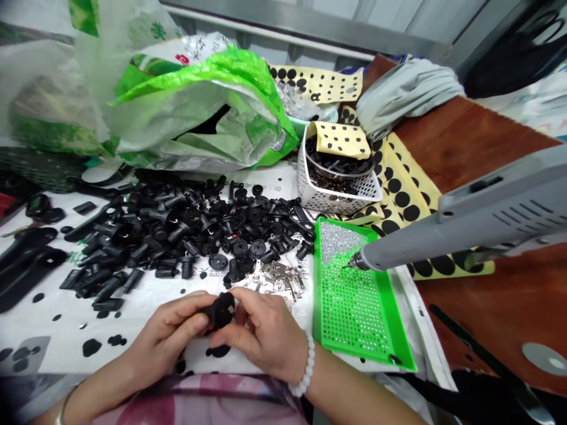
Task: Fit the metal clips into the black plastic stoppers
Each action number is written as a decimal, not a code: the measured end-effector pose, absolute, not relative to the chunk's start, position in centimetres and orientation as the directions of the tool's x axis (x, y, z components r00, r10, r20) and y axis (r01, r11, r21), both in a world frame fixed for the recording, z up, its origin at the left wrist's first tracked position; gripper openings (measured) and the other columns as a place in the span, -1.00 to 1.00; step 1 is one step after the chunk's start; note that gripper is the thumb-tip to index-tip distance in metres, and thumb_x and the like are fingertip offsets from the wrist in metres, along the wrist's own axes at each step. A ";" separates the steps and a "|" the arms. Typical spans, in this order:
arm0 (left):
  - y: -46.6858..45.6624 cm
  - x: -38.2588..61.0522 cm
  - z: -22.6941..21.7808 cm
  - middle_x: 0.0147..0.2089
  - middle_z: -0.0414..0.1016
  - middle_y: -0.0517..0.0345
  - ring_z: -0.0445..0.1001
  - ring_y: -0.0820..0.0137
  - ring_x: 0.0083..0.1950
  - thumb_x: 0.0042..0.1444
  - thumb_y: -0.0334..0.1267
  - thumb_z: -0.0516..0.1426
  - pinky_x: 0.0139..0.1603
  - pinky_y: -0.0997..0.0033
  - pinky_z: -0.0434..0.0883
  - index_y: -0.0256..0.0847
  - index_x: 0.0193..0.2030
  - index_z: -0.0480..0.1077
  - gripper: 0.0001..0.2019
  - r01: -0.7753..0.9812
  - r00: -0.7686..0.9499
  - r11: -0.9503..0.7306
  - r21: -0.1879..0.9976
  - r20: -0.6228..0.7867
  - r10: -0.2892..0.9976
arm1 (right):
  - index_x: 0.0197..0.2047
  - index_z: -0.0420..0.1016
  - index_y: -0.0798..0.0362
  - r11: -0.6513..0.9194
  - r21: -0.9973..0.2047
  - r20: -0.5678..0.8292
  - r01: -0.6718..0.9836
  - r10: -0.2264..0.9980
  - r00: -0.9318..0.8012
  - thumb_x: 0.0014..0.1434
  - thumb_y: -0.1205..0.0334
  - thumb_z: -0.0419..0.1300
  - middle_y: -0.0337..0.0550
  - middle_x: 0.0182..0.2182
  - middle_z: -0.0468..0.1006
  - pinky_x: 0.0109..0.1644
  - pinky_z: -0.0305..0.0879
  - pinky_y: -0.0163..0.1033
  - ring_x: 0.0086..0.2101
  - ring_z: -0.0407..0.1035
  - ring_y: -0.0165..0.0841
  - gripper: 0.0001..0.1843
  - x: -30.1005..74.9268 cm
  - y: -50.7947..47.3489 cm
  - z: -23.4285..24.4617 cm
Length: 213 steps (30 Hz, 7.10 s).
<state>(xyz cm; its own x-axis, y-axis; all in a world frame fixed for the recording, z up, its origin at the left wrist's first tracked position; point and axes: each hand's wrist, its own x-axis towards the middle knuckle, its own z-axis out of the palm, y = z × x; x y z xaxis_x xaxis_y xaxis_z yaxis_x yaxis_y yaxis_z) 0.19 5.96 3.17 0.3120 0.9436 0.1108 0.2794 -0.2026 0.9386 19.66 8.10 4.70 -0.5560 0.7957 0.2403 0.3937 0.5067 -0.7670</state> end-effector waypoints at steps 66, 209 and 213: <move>6.8 -4.4 2.2 -0.08 0.44 -0.07 0.44 0.18 -0.10 0.14 -0.10 0.07 -0.10 0.20 0.40 -0.25 -0.03 0.38 -0.66 0.870 0.359 -0.377 0.318 0.117 0.926 | -0.37 0.41 0.10 0.587 -0.228 0.223 0.777 0.808 -0.545 0.21 0.45 -0.01 -0.08 -0.42 0.43 -0.37 0.17 -0.24 -0.45 0.29 -0.32 -0.78 20.8 6.4 1.4; 6.1 -0.1 2.1 -0.37 0.50 0.05 0.48 0.37 -0.38 0.23 -0.16 -0.02 -0.39 0.46 0.42 -0.21 -0.18 0.38 -0.78 0.357 0.276 -0.651 0.670 0.590 0.759 | -0.12 0.39 0.20 0.766 -0.483 0.581 0.425 0.643 -0.499 0.25 -0.06 -0.01 0.02 -0.29 0.48 -0.24 0.31 -0.15 -0.30 0.36 -0.26 -0.54 16.7 7.1 6.2; 5.9 -0.3 1.9 -0.31 0.51 0.00 0.48 0.34 -0.34 0.24 -0.16 -0.03 -0.38 0.43 0.42 -0.23 -0.18 0.38 -0.77 0.390 0.245 -0.633 0.669 0.587 0.772 | -0.12 0.38 0.18 0.809 -0.417 0.613 0.414 0.587 -0.529 0.28 0.05 -0.03 0.02 -0.25 0.49 -0.15 0.27 -0.07 -0.24 0.33 -0.22 -0.63 16.2 7.2 6.4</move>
